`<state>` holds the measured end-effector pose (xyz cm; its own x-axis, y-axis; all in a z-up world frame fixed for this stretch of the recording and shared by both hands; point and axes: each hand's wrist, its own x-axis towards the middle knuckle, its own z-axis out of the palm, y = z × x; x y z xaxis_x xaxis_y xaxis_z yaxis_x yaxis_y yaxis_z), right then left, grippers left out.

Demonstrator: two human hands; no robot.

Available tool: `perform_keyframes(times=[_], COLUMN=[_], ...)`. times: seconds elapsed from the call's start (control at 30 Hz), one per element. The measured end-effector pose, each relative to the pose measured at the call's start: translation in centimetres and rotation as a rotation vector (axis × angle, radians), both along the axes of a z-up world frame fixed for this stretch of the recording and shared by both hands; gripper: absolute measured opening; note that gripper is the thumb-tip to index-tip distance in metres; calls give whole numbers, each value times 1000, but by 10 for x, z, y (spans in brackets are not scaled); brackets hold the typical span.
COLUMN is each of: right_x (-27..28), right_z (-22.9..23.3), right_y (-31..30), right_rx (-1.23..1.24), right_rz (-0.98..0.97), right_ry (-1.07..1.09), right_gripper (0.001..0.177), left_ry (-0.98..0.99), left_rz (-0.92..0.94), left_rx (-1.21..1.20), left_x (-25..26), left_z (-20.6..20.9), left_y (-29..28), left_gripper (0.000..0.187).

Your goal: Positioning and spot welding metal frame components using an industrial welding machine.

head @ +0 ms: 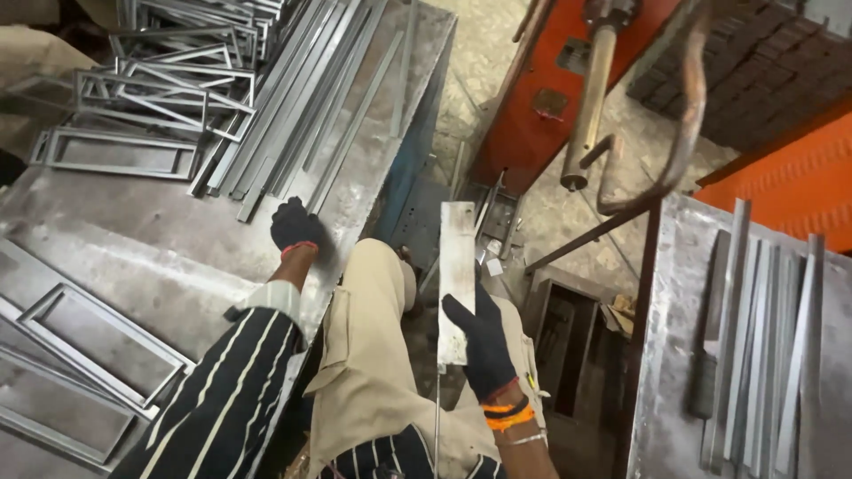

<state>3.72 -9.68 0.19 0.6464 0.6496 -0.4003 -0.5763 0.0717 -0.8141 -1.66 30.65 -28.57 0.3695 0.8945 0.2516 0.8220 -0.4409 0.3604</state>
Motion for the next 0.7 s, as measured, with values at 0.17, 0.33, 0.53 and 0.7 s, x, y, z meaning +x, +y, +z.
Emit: perform_keyframes(times=[0.17,0.33,0.53,0.7], right_x=[10,9,0,-7], right_z=[-41,-40,-35,-20], right_y=[-3,-2,-2,-3], right_rx=[-31,-5,10,-37], right_rz=[-17,-2,31,2], right_ry=[-75,-27,-61,-16], right_gripper=[40,33,30,31], left_ry=[142,96,99,13], left_rz=[-8,-114,-117,-153], left_rx=[138,238,251,308], left_x=[-3,-8,-18,-28], left_z=[-27,-3,19,50], left_y=[21,14,-1,-22], left_gripper=[8,16,19,10])
